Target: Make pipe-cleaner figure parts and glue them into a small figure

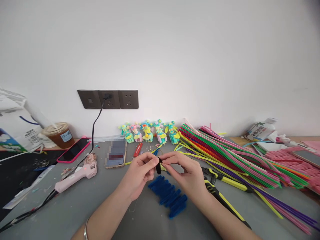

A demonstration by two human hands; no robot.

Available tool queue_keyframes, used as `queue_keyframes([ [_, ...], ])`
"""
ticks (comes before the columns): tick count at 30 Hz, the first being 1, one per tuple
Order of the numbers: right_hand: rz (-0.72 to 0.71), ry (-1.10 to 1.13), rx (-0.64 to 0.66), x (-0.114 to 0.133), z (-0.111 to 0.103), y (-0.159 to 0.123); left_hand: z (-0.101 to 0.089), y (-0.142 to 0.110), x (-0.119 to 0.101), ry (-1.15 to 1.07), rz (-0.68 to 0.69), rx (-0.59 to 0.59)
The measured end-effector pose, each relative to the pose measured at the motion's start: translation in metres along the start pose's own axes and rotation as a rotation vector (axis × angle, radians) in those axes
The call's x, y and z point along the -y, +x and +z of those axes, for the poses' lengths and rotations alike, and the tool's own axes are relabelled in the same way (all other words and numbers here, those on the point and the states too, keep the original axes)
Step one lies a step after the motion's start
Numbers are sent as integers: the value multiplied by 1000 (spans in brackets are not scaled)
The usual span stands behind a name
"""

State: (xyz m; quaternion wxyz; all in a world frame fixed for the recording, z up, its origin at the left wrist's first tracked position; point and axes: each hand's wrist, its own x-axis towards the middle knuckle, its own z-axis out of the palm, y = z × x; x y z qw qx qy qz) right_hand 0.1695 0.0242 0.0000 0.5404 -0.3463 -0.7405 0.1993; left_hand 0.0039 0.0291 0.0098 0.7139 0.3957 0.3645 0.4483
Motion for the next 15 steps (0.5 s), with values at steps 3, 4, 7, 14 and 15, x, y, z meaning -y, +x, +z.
queue_keyframes([
  [3, -10, 7, -12, 1, 1, -2, 5, -1, 2, -17, 45, -53],
  [4, -13, 8, -18, 1, 2, -2, 7, -1, 3, -24, 56, -70],
  [7, -29, 18, -42, 1, 4, -3, 11, -1, 6, -39, 97, -118],
  [14, -83, 33, -104, 2, 10, -6, 13, -1, 10, -45, 190, -186],
  [15, -93, 23, -103, 3, 10, -6, 13, -1, 10, -49, 188, -190],
])
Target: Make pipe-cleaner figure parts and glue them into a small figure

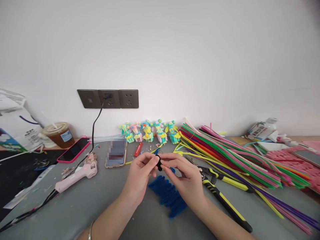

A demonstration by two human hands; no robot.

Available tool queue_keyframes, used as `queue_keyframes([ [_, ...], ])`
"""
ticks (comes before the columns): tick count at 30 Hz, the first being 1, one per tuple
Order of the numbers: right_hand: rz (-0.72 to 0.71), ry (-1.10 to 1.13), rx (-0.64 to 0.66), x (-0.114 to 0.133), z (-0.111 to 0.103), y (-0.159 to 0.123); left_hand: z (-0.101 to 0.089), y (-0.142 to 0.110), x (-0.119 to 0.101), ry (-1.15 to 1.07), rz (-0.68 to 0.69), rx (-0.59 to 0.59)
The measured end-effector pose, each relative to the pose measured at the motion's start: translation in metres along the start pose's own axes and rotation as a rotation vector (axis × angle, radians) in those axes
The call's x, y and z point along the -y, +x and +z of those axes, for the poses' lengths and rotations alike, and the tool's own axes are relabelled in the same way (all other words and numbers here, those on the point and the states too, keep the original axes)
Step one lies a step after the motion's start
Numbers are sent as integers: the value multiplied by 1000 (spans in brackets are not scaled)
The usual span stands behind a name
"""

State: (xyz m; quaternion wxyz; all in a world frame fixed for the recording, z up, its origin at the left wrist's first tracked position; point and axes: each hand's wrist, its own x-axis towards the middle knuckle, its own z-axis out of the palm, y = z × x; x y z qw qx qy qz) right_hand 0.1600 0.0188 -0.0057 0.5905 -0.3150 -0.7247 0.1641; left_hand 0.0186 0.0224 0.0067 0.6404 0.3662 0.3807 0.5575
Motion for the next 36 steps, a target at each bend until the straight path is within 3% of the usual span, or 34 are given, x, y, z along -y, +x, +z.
queue_keyframes([
  [11, -6, -26, 20, 1, 1, 0, -2, 2, 0, -52, 13, -47],
  [19, 262, 157, 26, -7, -2, 4, -11, 8, -4, 120, 17, 76],
  [23, 526, 370, 78, -11, -9, 12, -18, 11, -8, 318, 142, 160],
  [26, 650, 459, 122, -12, -13, 18, -22, 13, -10, 491, 253, 194],
  [31, 715, 475, 145, -9, -15, 21, -25, 13, -11, 682, 436, 191],
  [36, 746, 502, 178, -11, -16, 20, -26, 14, -9, 731, 529, 180],
])
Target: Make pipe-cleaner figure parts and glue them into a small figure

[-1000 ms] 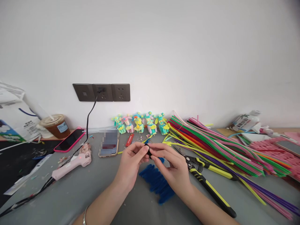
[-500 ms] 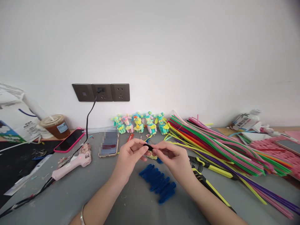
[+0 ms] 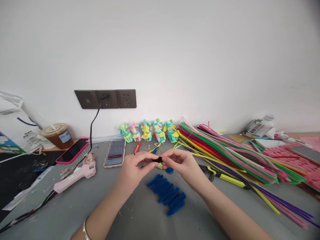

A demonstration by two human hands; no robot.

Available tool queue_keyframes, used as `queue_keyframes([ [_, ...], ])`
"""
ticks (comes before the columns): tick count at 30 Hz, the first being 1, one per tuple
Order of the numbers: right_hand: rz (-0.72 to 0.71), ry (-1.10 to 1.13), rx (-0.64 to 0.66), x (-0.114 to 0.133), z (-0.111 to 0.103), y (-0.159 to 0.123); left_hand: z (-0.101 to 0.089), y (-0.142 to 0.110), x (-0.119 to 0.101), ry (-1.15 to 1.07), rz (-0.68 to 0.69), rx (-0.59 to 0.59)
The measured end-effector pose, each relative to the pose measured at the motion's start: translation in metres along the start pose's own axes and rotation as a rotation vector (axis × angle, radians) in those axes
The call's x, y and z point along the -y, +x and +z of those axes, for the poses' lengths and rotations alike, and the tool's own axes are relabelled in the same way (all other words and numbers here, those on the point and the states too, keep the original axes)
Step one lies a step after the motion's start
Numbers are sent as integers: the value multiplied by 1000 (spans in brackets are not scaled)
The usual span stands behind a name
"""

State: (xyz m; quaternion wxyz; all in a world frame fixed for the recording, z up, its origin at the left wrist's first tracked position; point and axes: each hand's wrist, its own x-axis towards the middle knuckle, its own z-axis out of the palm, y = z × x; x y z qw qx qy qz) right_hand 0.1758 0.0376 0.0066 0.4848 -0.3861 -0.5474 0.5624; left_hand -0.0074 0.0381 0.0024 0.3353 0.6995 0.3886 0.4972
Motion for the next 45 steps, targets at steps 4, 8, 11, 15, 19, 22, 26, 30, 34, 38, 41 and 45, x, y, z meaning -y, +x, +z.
queue_keyframes([
  [4, -37, 15, 12, 0, -2, 0, 0, 0, -1, -54, -40, -37],
  [8, -185, -53, 27, 0, -3, 0, -1, 0, -5, -101, -143, -74],
  [11, -262, -116, 6, -1, -3, 0, -1, -1, -6, -131, -150, -81],
  [15, -283, -130, -18, -1, -3, -1, 0, -1, -9, -134, -129, -64],
  [19, -265, -101, -15, 0, -5, -1, 2, 0, -11, -122, -115, -46],
  [22, -261, -115, 17, 0, -6, -1, 2, 0, -11, -113, -119, -41],
  [26, -294, -193, 68, 0, -8, -1, 2, 1, -9, -112, -122, -20],
  [30, -375, -339, 87, 3, -10, -2, 1, 1, -10, -95, -112, 6],
  [34, -462, -477, 95, 8, -10, -3, 0, 1, -11, -77, -100, 39],
  [38, -511, -523, 80, 10, -9, -3, -1, 1, -11, -67, -77, 48],
  [41, -536, -528, 76, 10, -10, -4, 0, 1, -10, -60, -55, 53],
  [45, -525, -526, 102, 9, -11, -4, 1, 0, -9, -48, -41, 72],
])
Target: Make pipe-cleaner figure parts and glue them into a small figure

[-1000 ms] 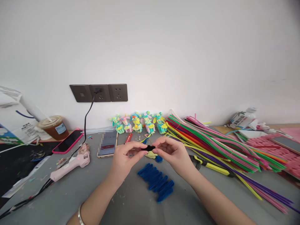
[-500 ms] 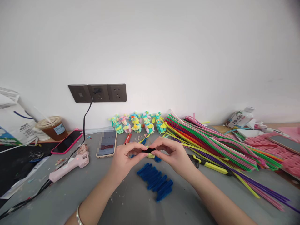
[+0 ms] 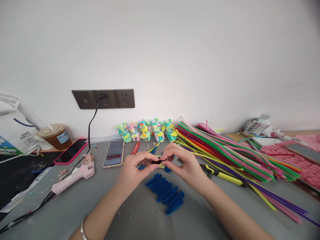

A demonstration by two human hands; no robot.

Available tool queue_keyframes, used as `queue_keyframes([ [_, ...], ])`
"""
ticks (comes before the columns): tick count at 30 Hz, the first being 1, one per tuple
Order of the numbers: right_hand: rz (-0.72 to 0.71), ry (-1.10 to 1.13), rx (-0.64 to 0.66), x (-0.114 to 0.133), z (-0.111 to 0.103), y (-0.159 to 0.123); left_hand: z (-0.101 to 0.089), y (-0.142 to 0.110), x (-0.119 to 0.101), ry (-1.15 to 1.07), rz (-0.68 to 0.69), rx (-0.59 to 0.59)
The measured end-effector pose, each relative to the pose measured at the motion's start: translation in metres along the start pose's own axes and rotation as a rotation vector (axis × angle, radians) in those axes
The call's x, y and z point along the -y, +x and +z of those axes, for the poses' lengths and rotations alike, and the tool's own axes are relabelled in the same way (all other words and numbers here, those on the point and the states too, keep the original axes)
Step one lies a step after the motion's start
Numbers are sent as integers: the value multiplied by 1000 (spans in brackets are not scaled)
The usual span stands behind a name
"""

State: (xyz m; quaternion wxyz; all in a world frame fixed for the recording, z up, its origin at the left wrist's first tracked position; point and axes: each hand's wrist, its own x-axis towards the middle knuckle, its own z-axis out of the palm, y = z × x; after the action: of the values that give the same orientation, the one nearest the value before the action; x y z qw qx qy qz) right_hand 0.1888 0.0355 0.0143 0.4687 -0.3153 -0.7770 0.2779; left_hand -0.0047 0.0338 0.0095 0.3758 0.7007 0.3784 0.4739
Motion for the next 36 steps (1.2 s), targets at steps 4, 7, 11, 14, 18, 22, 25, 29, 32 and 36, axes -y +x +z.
queue_keyframes([
  [4, 4, -13, 3, 0, -1, -1, 0, 0, -1, -21, -26, -2],
  [7, -6, -3, 12, 1, -1, 0, -1, 0, -3, -30, -42, 28],
  [11, -22, 8, 25, 2, -2, 1, -3, 0, -4, -90, -125, 158],
  [14, -15, 5, 63, 1, -2, 1, -3, 1, -3, -127, -198, 252],
  [18, -13, -9, 117, -3, -2, 1, -4, 2, -1, -103, -248, 300],
  [22, -21, -1, 122, -7, -4, 1, -5, 3, 0, -81, -270, 358],
  [25, -4, 21, 129, -10, -6, 1, -5, 1, 0, -83, -305, 403],
  [29, 29, 57, 154, -10, -7, 1, -4, -2, -3, -89, -346, 466],
  [32, 68, 103, 193, -8, -8, 2, -6, -2, -4, -82, -354, 546],
  [36, 114, 195, 221, -7, -9, 2, -8, -2, -4, -95, -364, 598],
])
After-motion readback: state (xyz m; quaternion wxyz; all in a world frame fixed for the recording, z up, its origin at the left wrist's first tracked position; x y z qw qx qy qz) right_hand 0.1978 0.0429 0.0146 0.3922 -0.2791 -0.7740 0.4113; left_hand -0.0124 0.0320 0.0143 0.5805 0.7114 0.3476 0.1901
